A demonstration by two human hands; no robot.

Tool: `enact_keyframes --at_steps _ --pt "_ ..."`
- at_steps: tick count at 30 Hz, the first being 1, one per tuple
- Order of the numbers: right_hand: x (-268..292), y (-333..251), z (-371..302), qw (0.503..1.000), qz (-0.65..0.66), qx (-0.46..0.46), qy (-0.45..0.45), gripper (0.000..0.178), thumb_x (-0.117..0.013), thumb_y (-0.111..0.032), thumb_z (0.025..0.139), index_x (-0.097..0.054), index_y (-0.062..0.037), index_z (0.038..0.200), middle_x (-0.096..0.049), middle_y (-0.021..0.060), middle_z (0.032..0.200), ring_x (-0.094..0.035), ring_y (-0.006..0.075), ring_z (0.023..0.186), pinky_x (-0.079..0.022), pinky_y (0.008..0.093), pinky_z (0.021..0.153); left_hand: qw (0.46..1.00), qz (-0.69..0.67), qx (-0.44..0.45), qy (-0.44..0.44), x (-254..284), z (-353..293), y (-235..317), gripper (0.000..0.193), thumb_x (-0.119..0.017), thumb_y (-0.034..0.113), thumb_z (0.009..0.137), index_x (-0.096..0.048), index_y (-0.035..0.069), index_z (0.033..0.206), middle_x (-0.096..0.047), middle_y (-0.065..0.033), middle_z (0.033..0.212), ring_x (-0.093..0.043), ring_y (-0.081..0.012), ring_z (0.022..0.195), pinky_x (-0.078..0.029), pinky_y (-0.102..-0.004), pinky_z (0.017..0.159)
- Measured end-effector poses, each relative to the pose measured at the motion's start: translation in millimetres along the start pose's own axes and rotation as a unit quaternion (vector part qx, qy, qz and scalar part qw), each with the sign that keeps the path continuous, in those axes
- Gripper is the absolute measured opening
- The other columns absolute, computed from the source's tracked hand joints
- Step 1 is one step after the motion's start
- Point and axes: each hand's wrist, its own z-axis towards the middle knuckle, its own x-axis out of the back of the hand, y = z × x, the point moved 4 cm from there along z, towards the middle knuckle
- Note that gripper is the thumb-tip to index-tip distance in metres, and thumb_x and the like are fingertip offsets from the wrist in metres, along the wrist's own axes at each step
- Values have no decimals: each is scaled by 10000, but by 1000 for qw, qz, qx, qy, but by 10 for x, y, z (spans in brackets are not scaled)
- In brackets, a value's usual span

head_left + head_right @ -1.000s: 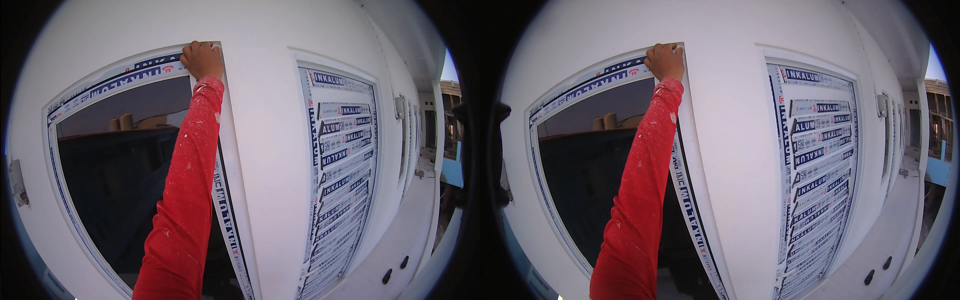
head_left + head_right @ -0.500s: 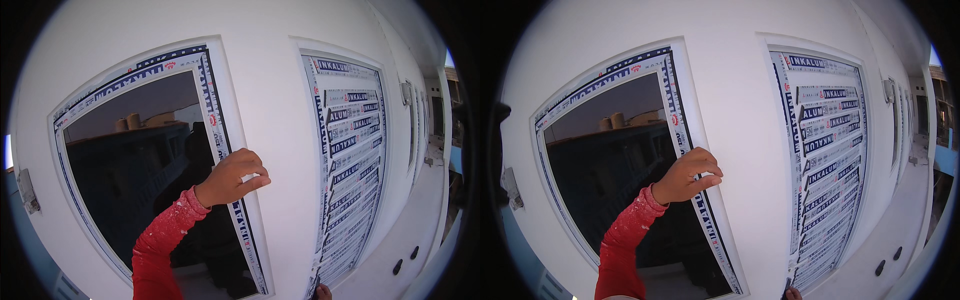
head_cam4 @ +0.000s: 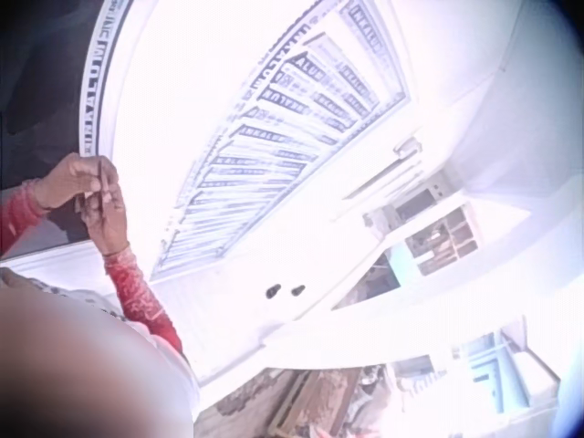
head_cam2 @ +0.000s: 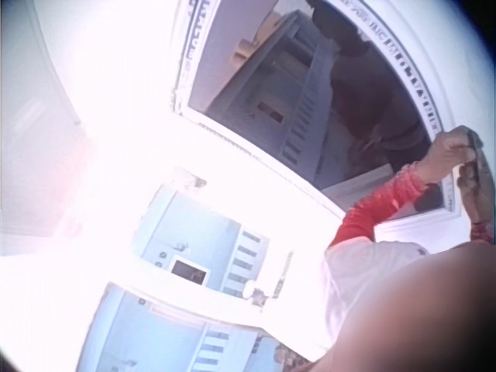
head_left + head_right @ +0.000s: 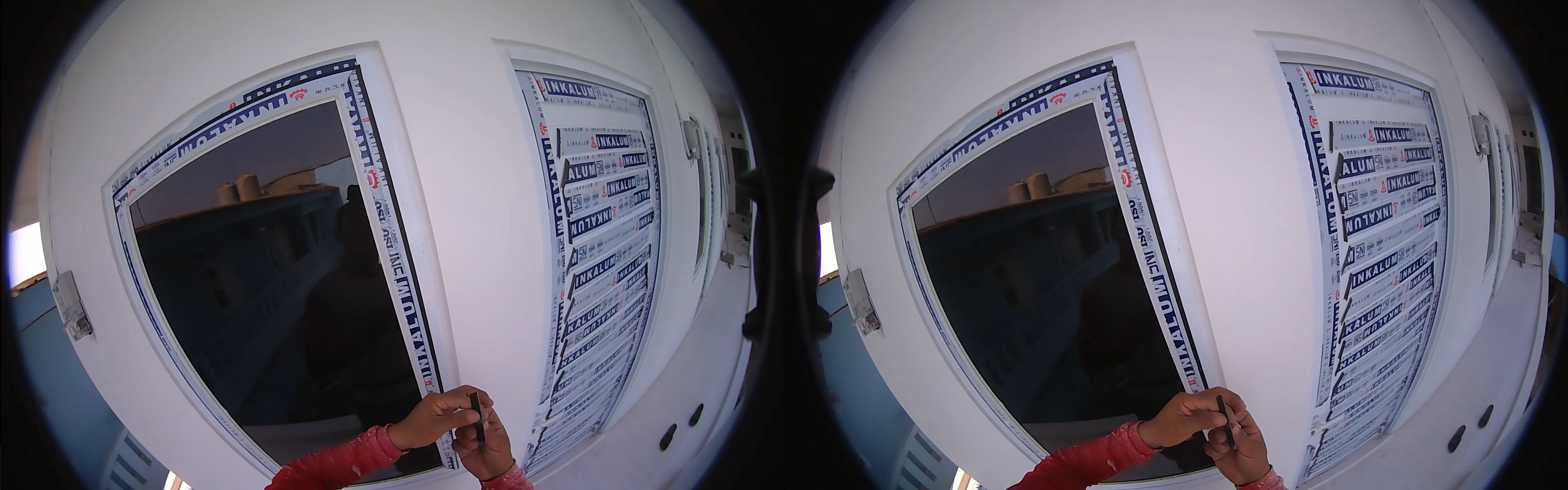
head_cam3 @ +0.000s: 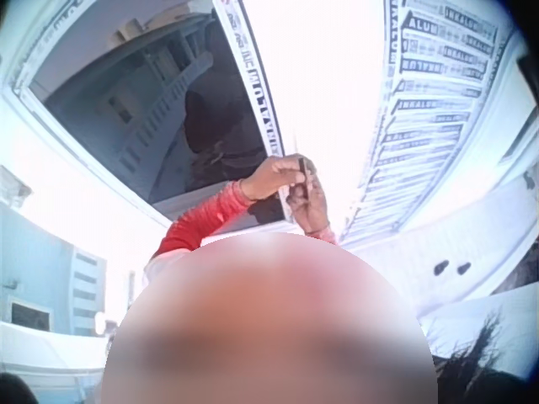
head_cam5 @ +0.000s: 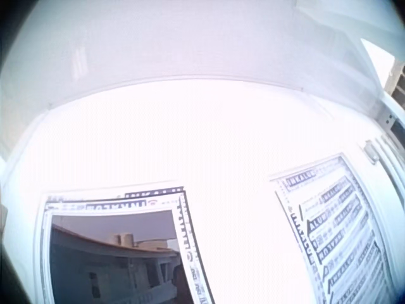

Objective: The person uses a utility knife to carefully cut and peel protective film from the edges of a white window frame. They work along the bottom, side, and top edges, removing strips of film and exposing the frame surface.

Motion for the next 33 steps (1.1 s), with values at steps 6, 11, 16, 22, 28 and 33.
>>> enact_keyframes --at_steps 6,11,16,22,28,33 --pt "889 -100 -187 929 -306 -13 205 137 -651 -139 980 -628 -44 1077 -692 67 846 -648 177 696 -538 334 630 927 179 -224 241 969 531 1808 237 -708 132 978 -701 -26 1155 -744 -52 983 -676 -96 796 -540 -239 702" --pt "2239 -69 -966 808 -445 -68 380 188 -629 -160 930 -672 -54 1078 -673 53 820 -600 124 645 -492 260 518 771 407 -312 378 1646 1403 3703 229 -689 181 959 -714 -45 988 -709 -80 788 -678 -132 650 -588 -268 639" --pt "3177 94 -1811 748 -444 -94 484 178 -609 -159 907 -694 -55 1025 -652 54 745 -584 131 565 -457 273 427 643 556 -240 468 1799 1929 4405 314 -684 249 922 -746 -40 1026 -751 -166 901 -747 -238 782 -610 -353 733" --pt "3558 82 -2360 709 -477 -131 503 209 -618 -217 904 -716 -63 1003 -652 50 714 -586 141 561 -466 300 457 501 691 -135 502 1851 2197 4540 369 -674 272 860 -761 -23 1063 -755 -220 1044 -744 -358 954 -578 -430 883" --pt "3903 -111 -2614 627 -547 -187 523 328 -660 -365 896 -767 -99 1055 -701 58 734 -649 165 649 -542 336 595 501 728 -70 464 1857 2296 4669 348 -663 226 862 -756 -21 1090 -742 -227 1101 -745 -366 950 -580 -412 888" --pt "4145 -272 -2492 670 -486 -110 550 282 -664 -305 878 -776 -76 996 -694 50 712 -634 141 599 -514 315 532 496 737 -73 454 1801 2381 4693 363 -655 220 864 -745 -37 1104 -737 -237 1103 -737 -379 972 -577 -405 901"
